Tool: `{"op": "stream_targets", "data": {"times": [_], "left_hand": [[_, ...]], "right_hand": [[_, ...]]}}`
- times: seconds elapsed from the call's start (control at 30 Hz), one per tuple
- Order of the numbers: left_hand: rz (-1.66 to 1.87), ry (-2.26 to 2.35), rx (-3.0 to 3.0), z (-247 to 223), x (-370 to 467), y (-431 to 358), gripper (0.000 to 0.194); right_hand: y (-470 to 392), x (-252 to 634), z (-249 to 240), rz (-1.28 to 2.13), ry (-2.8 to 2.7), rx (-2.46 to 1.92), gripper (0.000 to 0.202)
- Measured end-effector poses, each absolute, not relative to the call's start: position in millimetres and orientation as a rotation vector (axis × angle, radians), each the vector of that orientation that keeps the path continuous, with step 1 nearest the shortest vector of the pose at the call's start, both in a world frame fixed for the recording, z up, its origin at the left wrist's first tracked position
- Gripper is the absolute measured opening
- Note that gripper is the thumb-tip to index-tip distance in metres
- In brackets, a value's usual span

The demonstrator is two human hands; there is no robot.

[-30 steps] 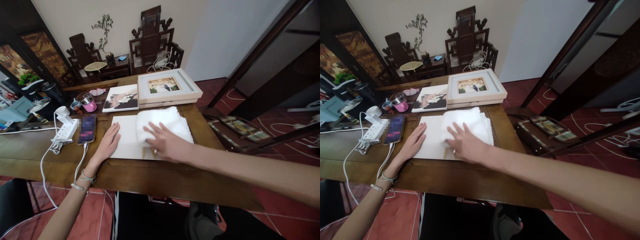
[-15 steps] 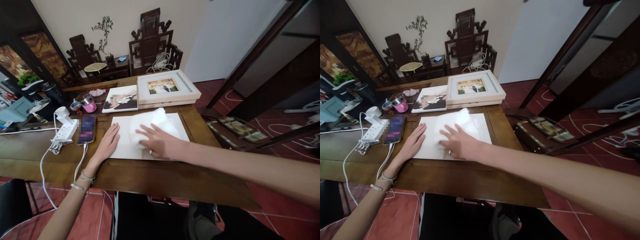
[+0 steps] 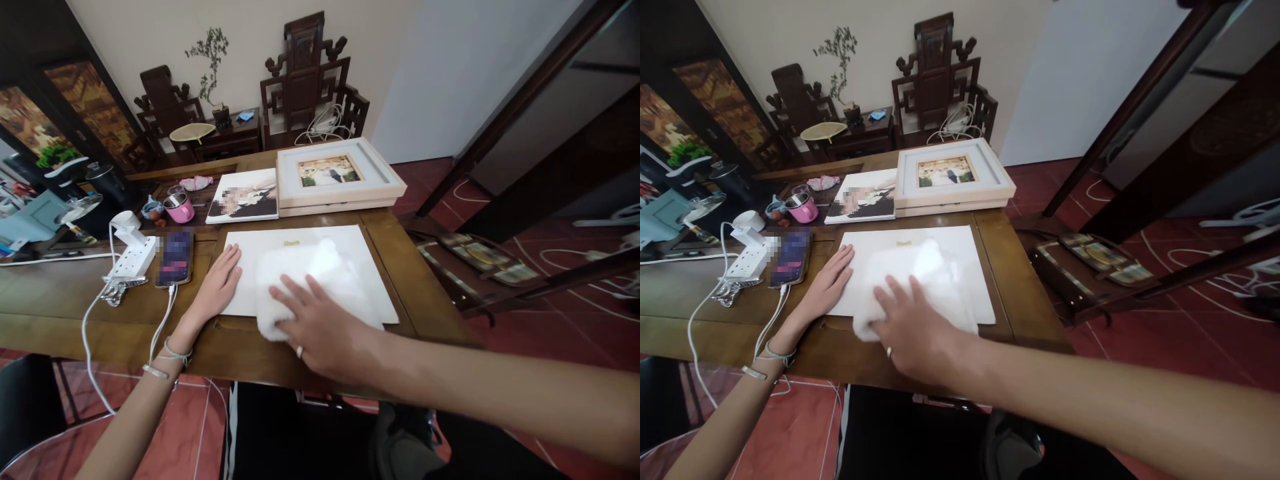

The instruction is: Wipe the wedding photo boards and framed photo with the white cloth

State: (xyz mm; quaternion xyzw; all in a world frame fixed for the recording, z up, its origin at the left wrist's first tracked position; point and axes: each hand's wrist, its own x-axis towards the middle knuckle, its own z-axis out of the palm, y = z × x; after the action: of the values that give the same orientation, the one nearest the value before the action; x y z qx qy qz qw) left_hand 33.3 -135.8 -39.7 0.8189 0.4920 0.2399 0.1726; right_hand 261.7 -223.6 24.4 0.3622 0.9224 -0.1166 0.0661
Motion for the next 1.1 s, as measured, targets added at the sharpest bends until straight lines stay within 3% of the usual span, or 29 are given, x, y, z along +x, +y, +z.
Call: {"op": "stream_targets", "data": {"times": [0.2, 0.63, 1.1], "left_hand": [[0.694, 1.393, 2.329, -41, 33, -135, 0.049], [0.688, 1.399, 2.314, -41, 32, -135, 0.05], [0.698, 1.383, 2.327, -41, 32, -135, 0.048]], "right_hand": [[-241, 257, 26, -0.348, 2.876, 0.969, 0.043], [-129, 254, 9, -0.017, 2.946, 1.214, 0.041], [-237, 239, 18, -0.23, 3.05, 0.966, 0.035]]}}
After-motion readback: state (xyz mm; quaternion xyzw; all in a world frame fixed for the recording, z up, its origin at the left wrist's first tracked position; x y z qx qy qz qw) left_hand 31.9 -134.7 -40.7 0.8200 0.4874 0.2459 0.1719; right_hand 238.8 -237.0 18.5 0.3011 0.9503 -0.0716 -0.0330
